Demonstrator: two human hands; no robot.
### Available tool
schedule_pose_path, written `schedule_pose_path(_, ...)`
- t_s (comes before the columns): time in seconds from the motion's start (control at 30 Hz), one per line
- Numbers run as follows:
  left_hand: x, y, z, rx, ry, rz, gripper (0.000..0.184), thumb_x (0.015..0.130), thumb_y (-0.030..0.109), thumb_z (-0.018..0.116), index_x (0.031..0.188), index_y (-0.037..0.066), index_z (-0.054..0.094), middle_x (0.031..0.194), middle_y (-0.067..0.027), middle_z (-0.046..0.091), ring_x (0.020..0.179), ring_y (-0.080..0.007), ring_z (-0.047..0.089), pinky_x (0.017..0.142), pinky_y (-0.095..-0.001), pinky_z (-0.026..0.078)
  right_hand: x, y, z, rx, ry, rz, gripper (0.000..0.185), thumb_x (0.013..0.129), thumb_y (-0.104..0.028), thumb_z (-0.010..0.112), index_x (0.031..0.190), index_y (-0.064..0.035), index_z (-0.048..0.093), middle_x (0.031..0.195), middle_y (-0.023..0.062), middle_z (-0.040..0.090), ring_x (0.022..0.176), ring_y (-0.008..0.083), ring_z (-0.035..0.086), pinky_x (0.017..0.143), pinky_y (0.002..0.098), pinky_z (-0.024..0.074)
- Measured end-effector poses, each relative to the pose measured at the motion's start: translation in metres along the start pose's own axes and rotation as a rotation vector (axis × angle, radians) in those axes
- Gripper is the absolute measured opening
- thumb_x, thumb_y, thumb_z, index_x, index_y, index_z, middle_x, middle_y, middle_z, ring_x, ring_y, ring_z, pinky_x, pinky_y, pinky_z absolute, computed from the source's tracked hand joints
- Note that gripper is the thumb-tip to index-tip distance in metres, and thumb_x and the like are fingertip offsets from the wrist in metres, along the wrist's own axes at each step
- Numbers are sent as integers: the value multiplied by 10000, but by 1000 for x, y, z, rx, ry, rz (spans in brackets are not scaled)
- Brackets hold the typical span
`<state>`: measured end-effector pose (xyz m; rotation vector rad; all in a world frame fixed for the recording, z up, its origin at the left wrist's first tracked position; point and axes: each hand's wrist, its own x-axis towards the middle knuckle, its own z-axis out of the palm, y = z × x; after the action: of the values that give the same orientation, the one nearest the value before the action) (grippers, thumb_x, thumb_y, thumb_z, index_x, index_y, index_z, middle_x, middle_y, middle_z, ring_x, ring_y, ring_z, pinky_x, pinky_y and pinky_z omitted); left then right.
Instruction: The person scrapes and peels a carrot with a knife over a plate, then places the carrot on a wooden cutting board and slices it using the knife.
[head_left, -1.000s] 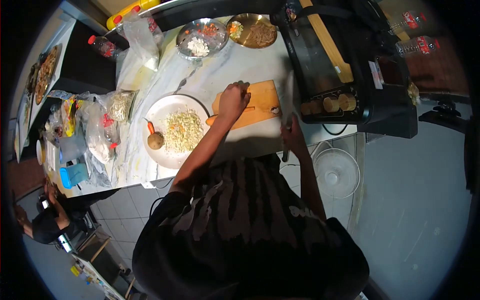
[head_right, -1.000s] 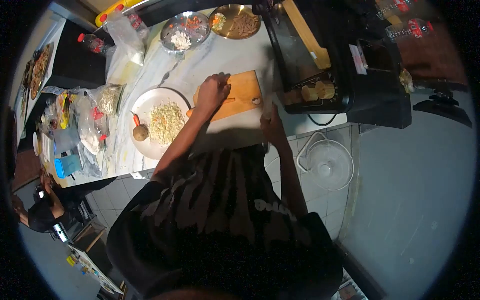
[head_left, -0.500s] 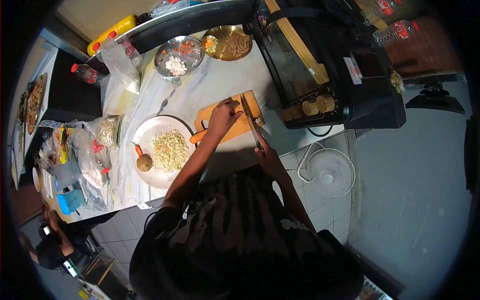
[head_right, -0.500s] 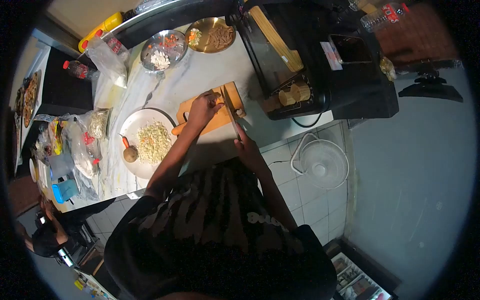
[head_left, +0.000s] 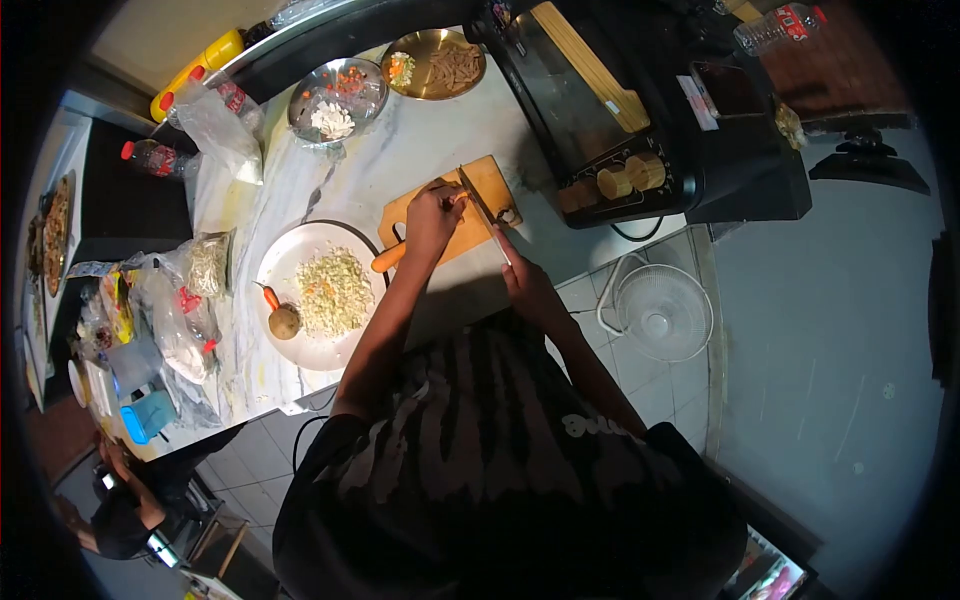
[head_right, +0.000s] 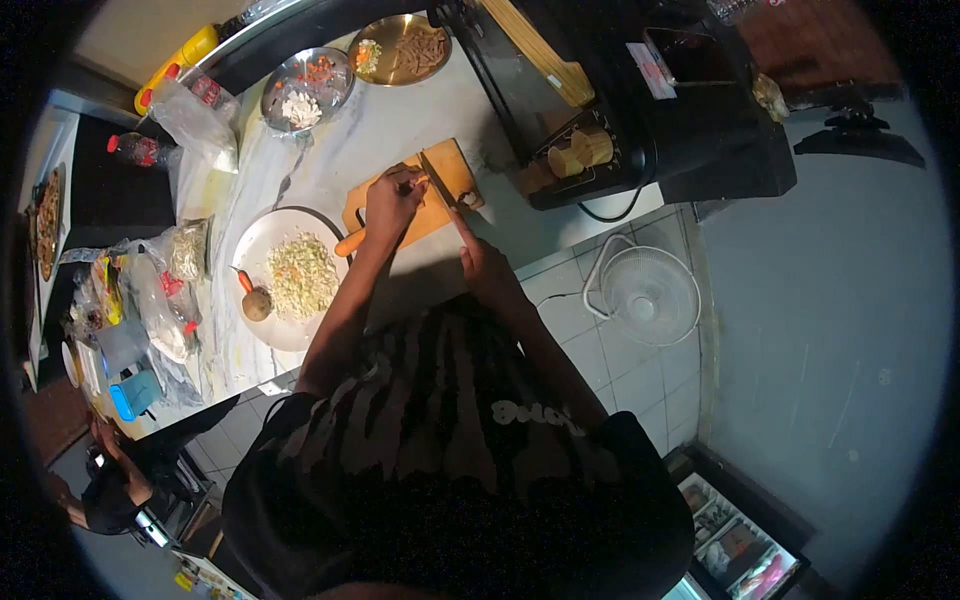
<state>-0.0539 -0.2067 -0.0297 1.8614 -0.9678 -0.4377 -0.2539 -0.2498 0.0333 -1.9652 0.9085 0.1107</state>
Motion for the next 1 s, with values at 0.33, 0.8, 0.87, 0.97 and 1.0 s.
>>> schedule_pose_path(0.33, 4, -4, 0, 7, -3, -25, 190, 810, 108, 755, 977, 18, 746, 801, -146, 678, 662, -270, 665, 642, -363, 528, 10, 5, 5, -11, 32, -20, 567, 988, -117, 403, 1542, -171, 297, 1439, 267, 457, 1294, 447, 470, 1075, 462, 385)
schedule_pose_path(0.8, 3, -6, 3, -52, 55, -32, 106, 816, 67, 727, 911, 28, 751, 743, -139, 684, 630, -264, 675, 616, -363, 530, 11, 8, -2, -20, -21, -2, 527, 1025, -155, 370, 1544, -198, 290, 1445, 261, 455, 1320, 430, 451, 1089, 467, 371)
schedule_pose_path(0.87, 4, -10, 5, -96, 49, -52, 91, 806, 59, 727, 887, 27, 753, 737, -139, 691, 639, -259, 680, 617, -355, 529, 12, 10, -2, -55, -23, 1, 515, 1034, -170, 349, 1544, -199, 287, 1448, 253, 455, 1328, 422, 446, 1094, 464, 368)
schedule_pose_path(0.97, 6, 1, -4, -59, 24, -106, 81, 798, 57, 734, 867, 20, 753, 753, -143, 696, 649, -255, 682, 624, -343, 528, 12, 11, -3, -49, -24, -37, 518, 1038, -175, 338, 1550, -204, 269, 1457, 240, 451, 1334, 421, 439, 1093, 466, 370)
schedule_pose_path(1.0, 7, 4, -6, -58, 24, -108, 81, 798, 57, 734, 867, 20, 753, 753, -143, 696, 649, -255, 682, 624, -343, 528, 13, 4, -7, -49, -26, -37, 518, 1038, -175, 338, 1550, -204, 269, 1457, 240, 451, 1334, 421, 439, 1093, 466, 370)
